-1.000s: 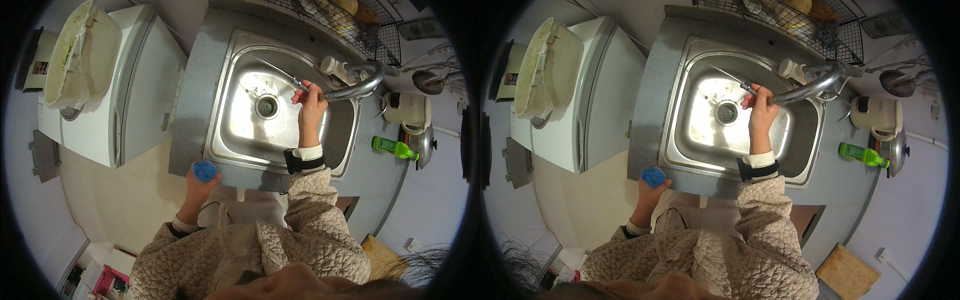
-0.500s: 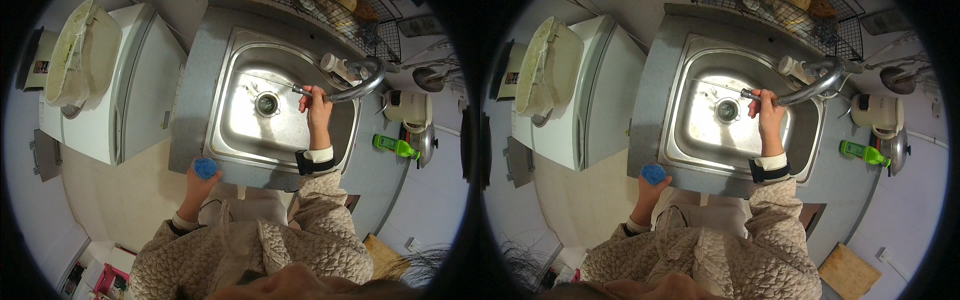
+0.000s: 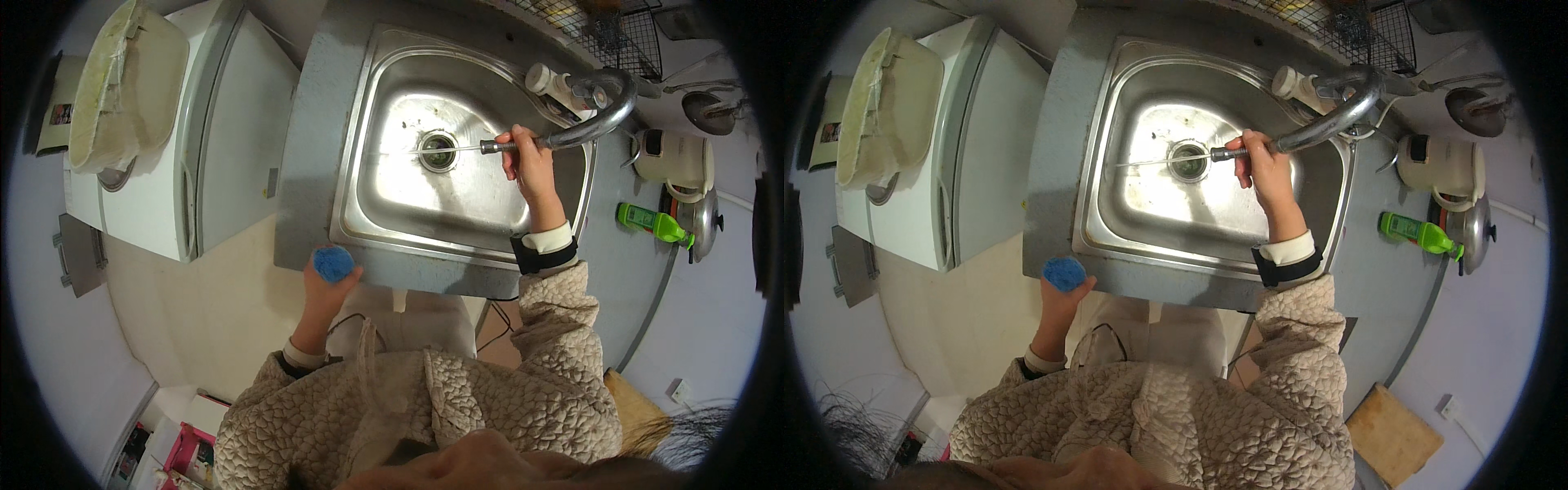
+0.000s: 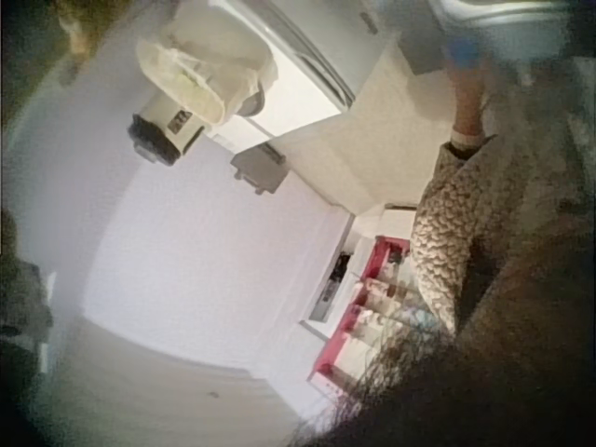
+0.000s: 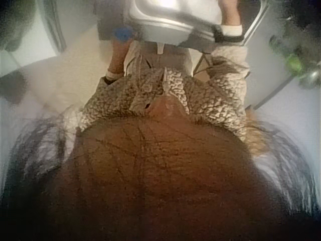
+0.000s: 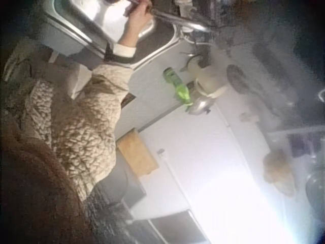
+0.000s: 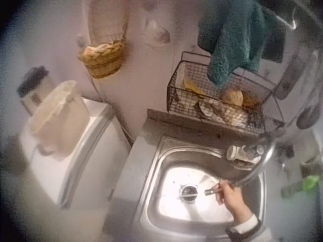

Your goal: The person scrubs a stainless steel sink with a blue sponge and a metal scouring pad, rinses the sponge, and wipes the sink rim and countertop. They then wipe a pink shelving unit and the stovetop area with the same blue cloth.

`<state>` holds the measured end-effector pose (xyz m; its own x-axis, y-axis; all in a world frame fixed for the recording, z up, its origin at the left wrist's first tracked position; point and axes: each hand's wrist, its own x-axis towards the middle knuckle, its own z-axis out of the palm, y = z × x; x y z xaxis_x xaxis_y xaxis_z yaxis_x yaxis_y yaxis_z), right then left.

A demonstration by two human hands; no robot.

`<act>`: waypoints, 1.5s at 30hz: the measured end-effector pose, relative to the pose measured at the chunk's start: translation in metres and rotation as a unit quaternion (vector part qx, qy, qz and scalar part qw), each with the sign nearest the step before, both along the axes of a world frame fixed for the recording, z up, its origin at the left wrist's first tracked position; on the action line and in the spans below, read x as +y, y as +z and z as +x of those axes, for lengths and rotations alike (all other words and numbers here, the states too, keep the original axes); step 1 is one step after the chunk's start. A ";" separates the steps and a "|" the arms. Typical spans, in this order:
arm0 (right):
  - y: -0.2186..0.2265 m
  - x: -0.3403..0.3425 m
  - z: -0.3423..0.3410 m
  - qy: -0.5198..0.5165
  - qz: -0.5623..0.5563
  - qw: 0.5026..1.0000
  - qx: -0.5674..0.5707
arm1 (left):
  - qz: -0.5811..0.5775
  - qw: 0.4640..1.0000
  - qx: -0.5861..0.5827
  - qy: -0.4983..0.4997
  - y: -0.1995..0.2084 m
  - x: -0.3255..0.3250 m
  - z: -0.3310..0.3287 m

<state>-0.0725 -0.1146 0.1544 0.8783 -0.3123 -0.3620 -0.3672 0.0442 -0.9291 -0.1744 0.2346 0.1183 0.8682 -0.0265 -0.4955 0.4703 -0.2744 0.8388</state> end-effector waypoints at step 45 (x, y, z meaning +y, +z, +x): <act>0.003 -0.001 -0.004 -0.016 -0.041 0.998 0.037 | -0.014 1.000 0.009 -0.018 0.006 -0.023 -0.002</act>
<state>-0.0768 -0.1153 0.1574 0.8391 -0.3708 -0.3981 -0.4354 -0.0190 -0.9000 -0.1766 0.2117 0.1239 0.8578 -0.0721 -0.5088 0.4747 -0.2681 0.8383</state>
